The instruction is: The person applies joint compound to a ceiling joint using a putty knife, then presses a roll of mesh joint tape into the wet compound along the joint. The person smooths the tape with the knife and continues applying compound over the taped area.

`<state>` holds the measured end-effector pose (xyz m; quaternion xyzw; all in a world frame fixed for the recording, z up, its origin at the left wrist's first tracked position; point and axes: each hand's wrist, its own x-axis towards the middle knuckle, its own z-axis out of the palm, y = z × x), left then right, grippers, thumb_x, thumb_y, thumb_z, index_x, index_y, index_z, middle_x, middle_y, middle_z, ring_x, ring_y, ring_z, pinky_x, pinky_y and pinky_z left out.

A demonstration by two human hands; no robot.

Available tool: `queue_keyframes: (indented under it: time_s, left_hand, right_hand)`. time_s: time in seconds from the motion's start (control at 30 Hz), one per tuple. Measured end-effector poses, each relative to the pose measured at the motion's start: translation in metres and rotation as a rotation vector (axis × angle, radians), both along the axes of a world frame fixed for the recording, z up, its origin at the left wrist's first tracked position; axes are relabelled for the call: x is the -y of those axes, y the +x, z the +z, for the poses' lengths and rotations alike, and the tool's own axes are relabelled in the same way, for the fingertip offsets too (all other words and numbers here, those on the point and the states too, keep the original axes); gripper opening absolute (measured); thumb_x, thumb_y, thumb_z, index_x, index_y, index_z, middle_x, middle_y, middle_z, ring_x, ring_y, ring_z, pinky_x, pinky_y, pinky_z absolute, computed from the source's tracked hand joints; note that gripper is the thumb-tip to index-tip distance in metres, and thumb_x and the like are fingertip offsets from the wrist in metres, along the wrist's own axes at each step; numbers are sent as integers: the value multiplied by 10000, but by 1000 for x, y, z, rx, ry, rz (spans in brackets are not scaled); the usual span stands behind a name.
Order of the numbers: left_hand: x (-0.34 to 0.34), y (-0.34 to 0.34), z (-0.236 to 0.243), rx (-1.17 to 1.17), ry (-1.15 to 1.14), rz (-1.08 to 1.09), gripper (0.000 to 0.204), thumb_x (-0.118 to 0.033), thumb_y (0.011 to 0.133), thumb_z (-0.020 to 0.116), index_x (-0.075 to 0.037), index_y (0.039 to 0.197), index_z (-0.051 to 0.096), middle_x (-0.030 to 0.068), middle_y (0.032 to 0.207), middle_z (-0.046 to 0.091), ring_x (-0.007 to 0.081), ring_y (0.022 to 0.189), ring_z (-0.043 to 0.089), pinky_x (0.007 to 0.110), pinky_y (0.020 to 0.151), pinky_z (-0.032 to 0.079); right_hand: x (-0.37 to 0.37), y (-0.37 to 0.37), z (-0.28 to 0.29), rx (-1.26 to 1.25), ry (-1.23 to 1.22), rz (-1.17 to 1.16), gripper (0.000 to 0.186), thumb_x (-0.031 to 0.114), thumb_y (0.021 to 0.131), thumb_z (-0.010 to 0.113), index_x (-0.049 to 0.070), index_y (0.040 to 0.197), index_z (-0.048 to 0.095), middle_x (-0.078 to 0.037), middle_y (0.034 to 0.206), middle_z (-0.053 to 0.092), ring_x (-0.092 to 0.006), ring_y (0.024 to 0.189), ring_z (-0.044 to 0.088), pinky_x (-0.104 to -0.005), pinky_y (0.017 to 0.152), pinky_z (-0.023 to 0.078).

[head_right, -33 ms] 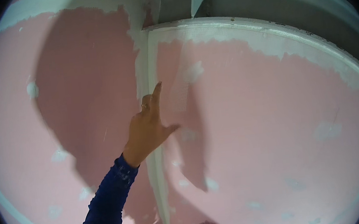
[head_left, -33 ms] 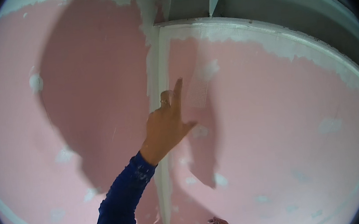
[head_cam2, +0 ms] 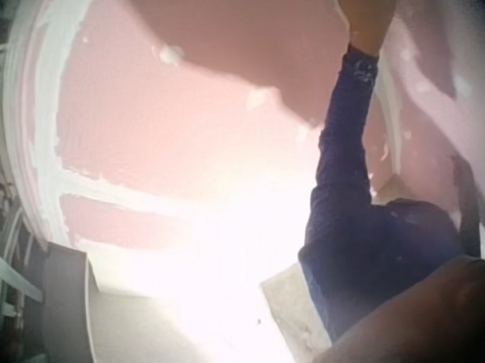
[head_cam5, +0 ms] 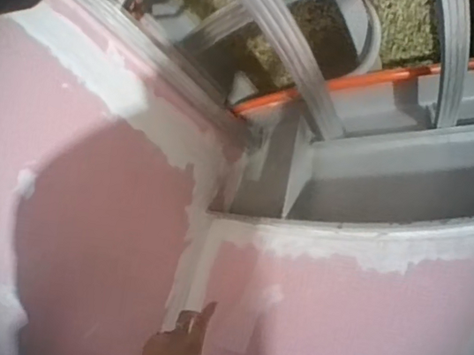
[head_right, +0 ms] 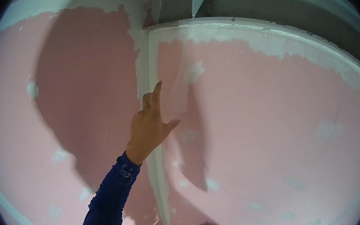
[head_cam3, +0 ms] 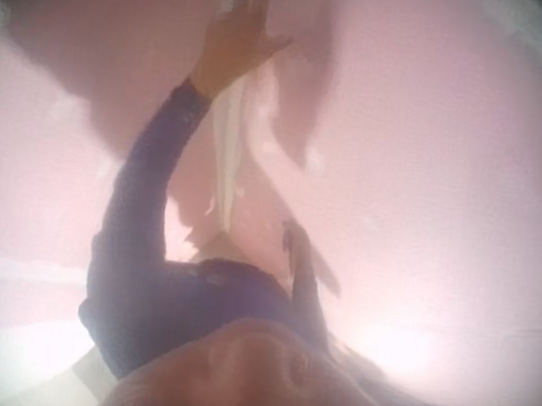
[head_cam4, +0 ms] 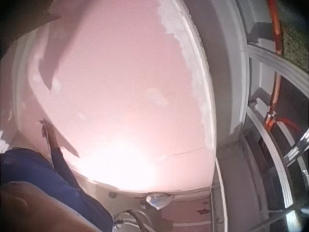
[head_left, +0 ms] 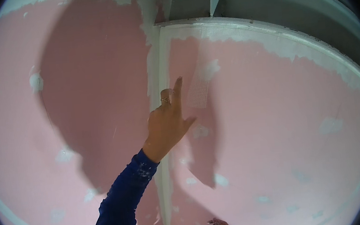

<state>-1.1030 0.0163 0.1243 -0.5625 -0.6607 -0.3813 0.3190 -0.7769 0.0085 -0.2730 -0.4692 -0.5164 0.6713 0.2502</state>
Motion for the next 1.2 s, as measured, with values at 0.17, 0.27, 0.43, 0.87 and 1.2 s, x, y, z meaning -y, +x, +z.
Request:
queue_keyframes:
  time_s: [0.17, 0.27, 0.43, 0.87, 1.2]
  left_hand:
    - [-31, 1, -1, -122, 274, -55, 775, -309, 807, 871, -88, 1453, 503, 186, 1278, 604, 257, 640, 698, 325, 559, 579]
    - [-36, -1, 1, -183, 377, -148, 509, -223, 852, 824, -65, 1295, 629, 164, 1185, 650, 266, 652, 703, 331, 557, 566]
    - [-43, -17, 11, 220, 559, -410, 220, -153, 923, 716, -63, 1124, 701, 134, 995, 673, 234, 654, 661, 353, 585, 538]
    - [-104, -88, 11, 1206, 87, -1033, 220, -208, 1026, 584, -1, 1035, 658, 103, 884, 719, 183, 773, 689, 321, 684, 588]
    - [-124, -99, 3, 1084, 50, -1036, 239, -195, 1020, 576, 16, 948, 661, 122, 861, 717, 206, 754, 695, 354, 702, 576]
  right_hand:
    - [0, -10, 11, 80, 2, 39, 336, 307, 1046, 575, 69, 1211, 744, 6, 803, 637, -113, 602, 525, -297, 545, 432]
    - [-3, -14, 18, 133, 5, 56, 334, 312, 1043, 582, 76, 1215, 744, 2, 822, 646, -113, 597, 531, -300, 540, 438]
    - [-2, -6, 25, 184, 22, 91, 340, 315, 1044, 587, 87, 1253, 726, -5, 866, 662, -114, 618, 552, -303, 549, 455]
    - [-63, -7, 304, -324, 547, 122, 266, 95, 926, 681, 29, 1180, 641, -19, 997, 655, -114, 881, 600, -292, 784, 510]
    - [-80, -186, 505, 305, 1947, 126, 204, 172, 1012, 616, -24, 1019, 670, -234, 816, 682, -405, 720, 668, -424, 680, 538]
